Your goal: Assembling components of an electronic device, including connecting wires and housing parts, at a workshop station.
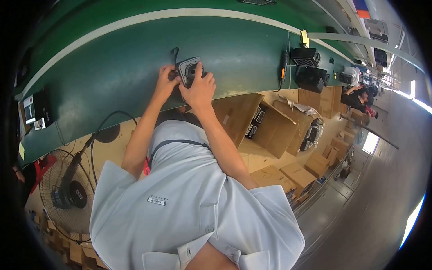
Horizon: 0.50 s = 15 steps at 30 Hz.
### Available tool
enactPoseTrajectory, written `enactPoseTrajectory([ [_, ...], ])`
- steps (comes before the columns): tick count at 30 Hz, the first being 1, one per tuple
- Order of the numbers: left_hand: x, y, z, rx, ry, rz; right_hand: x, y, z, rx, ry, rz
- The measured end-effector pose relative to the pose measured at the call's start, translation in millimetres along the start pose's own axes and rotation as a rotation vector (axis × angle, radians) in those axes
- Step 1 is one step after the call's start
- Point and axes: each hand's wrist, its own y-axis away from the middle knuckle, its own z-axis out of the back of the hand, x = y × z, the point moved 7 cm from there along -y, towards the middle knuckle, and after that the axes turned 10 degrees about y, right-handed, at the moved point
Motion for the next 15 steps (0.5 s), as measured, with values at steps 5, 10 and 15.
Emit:
enactPoseTrajectory([
  [5, -1.2, -1.6, 1.2, 0.003, -0.009, 0.017, 1.3, 1.8, -0.7, -0.041, -0.004, -0.012],
  [10, -4.6, 0.4, 1.4, 0.020, -0.011, -0.007, -0.3, 5.1, 0.3, -0.073, -0.009, -0.062],
  [15, -8.6, 2.4, -1.6, 0.019, -0.057, -0.074, -17.0, -0.3, 1.7, -0.039, 0.003, -0.051],
])
